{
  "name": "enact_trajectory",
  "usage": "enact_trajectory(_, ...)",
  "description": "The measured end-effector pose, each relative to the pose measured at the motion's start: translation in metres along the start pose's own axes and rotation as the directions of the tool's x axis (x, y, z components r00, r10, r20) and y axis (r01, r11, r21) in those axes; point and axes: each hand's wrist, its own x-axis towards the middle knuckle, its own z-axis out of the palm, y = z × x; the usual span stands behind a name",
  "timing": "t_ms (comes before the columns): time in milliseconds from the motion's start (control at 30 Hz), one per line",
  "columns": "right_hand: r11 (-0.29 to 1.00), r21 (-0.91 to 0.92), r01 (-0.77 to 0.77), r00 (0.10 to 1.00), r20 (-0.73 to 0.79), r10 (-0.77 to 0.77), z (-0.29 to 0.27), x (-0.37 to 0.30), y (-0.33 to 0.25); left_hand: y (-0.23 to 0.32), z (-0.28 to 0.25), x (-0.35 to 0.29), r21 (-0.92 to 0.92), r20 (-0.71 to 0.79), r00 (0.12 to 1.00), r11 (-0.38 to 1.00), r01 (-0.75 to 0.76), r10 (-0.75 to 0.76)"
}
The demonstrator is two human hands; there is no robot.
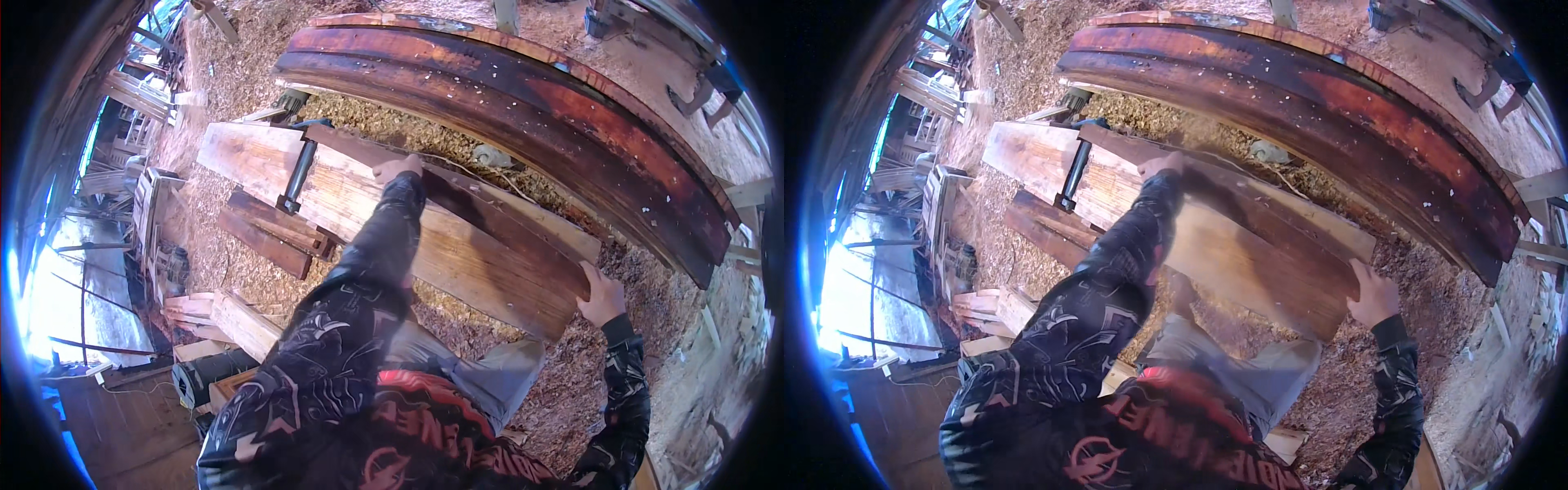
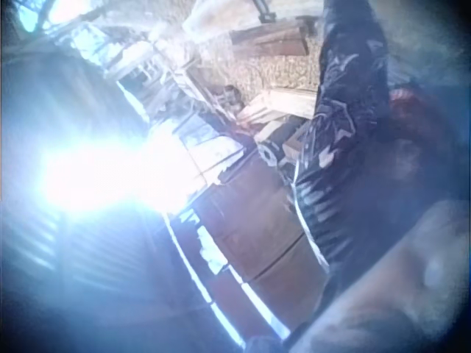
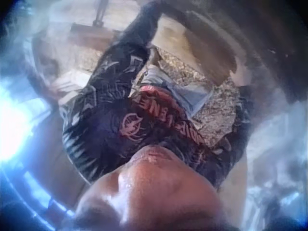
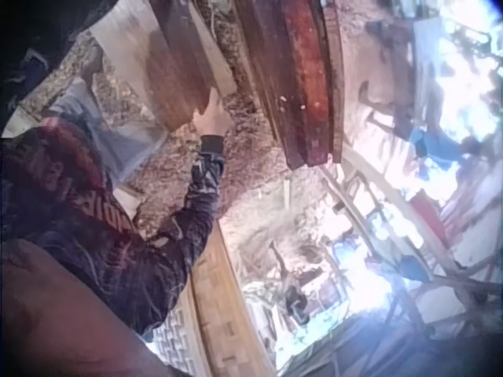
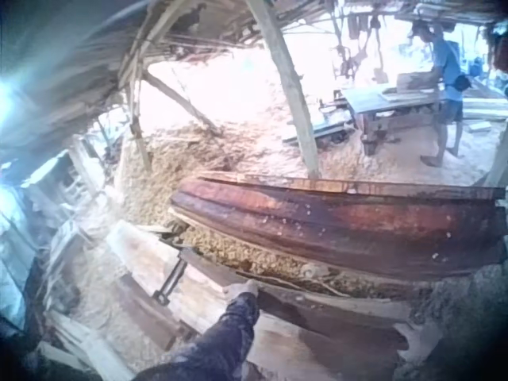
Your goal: The person picks up wood planks and runs them across a jointer machine to smooth the surfaces, inspecting the edges between passes.
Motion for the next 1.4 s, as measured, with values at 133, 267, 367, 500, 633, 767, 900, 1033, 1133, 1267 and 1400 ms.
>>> enact_trajectory(133,0.998,0.007,0.059,0.997,0.043,-0.059,-0.011,-0.025,0.017,-0.038,0.003,-0.020,-0.067,-0.096,0.988,0.991,0.111,-0.118)
enact_trajectory(267,0.975,0.004,0.224,0.969,0.103,-0.224,0.005,-0.046,0.008,-0.112,0.002,0.006,-0.031,-0.080,0.995,0.998,0.057,-0.060)
enact_trajectory(367,0.962,-0.041,0.270,0.960,0.090,-0.265,0.001,-0.047,0.015,-0.104,-0.001,-0.002,0.014,-0.248,0.968,0.999,0.034,-0.029)
enact_trajectory(500,0.950,-0.069,0.305,0.950,0.093,-0.298,0.004,-0.042,0.015,-0.092,-0.004,-0.027,-0.001,-0.261,0.965,0.999,-0.036,0.034)
enact_trajectory(633,0.936,-0.020,0.352,0.933,0.084,-0.349,0.019,-0.021,-0.013,-0.104,-0.015,0.016,0.116,-0.357,0.933,0.993,0.003,0.039)
enact_trajectory(767,0.945,0.031,0.325,0.937,0.123,-0.327,0.018,-0.010,-0.017,-0.093,-0.014,0.012,0.050,-0.323,0.943,0.996,-0.068,0.081)
enact_trajectory(900,0.938,0.023,0.346,0.935,0.081,-0.347,0.022,-0.007,-0.014,-0.093,-0.011,0.019,0.173,-0.327,0.940,0.984,-0.046,0.101)
enact_trajectory(1033,0.924,0.013,0.382,0.923,0.041,-0.382,0.024,0.000,-0.022,-0.098,-0.018,0.031,0.190,-0.400,0.910,0.981,-0.032,0.107)
enact_trajectory(1133,0.919,-0.010,0.393,0.919,0.017,-0.393,0.026,0.012,-0.036,-0.093,-0.027,0.045,0.163,-0.364,0.927,0.986,-0.029,0.088)
enact_trajectory(1267,0.916,-0.012,0.402,0.914,0.064,-0.400,0.033,0.025,-0.049,-0.091,-0.036,0.062,0.175,-0.370,0.927,0.985,0.002,0.064)
enact_trajectory(1400,0.925,-0.003,0.380,0.921,0.093,-0.378,0.036,0.027,-0.049,-0.084,-0.035,0.057,0.184,-0.371,0.926,0.983,-0.002,0.072)
